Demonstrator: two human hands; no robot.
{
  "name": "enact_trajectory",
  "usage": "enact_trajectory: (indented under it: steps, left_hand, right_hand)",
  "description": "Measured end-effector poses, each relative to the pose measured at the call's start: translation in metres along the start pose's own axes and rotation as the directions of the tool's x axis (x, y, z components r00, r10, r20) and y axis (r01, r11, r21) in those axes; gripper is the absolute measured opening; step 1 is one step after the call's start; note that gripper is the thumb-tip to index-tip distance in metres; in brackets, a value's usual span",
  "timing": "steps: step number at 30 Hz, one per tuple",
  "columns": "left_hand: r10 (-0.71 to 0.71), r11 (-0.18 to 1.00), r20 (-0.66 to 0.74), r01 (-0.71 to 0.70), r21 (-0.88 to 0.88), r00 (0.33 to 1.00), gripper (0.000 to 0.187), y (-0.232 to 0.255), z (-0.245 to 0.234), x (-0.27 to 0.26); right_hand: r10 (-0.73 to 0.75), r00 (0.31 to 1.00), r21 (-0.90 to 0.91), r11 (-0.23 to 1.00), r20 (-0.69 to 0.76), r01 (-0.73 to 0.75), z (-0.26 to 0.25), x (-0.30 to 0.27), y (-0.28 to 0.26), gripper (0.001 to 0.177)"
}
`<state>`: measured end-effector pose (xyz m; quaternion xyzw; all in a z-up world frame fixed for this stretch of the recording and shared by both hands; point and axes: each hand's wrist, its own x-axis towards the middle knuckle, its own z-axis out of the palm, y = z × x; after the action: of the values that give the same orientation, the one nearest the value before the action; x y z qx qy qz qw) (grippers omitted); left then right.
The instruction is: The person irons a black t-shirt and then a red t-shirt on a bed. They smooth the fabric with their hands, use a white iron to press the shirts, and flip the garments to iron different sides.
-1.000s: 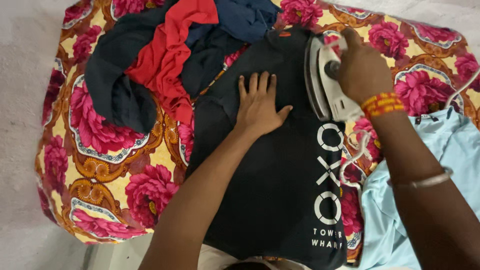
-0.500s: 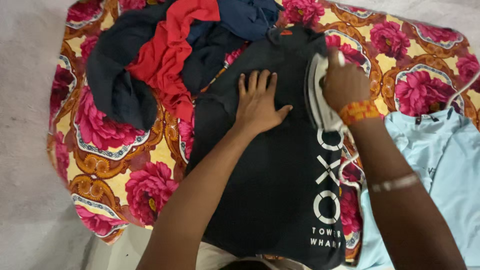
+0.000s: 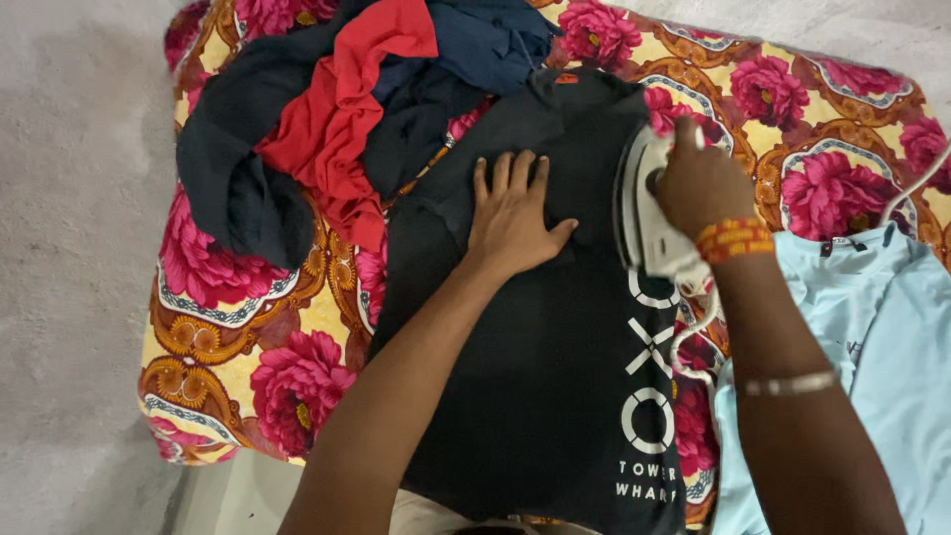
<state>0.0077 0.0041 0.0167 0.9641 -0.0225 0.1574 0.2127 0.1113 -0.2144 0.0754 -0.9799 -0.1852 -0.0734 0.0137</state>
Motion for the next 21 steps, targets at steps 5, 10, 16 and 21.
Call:
enact_trajectory:
  steps: [5, 10, 16, 21]
  left_hand:
    - [0.001, 1.0, -0.016, -0.001, 0.0, 1.0, 0.092, 0.001, 0.0, -0.004]
    - [0.007, 1.0, -0.027, -0.007, 0.0, 1.0, 0.092, -0.003, 0.004, -0.001]
    - [0.003, 1.0, 0.002, -0.003, 0.012, 1.0, 0.093, -0.006, 0.009, 0.003]
    - [0.002, 0.999, 0.002, -0.002, -0.04, 1.0, 0.092, -0.01, 0.013, 0.001]
  right_hand:
    - [0.055, 0.998, -0.062, 0.997, 0.015, -0.054, 0.007, -0.024, -0.008, 0.063]
    - [0.008, 0.999, 0.026, 1.0, -0.036, -0.007, 0.007, 0.023, 0.014, 0.066]
    - [-0.12, 0.981, 0.107, 0.989, 0.151, 0.104, -0.008, 0.026, 0.02, 0.053]
    - [-0.24, 0.964, 0.177, 0.95, -0.113, 0.257, -0.044, -0.032, -0.007, 0.042]
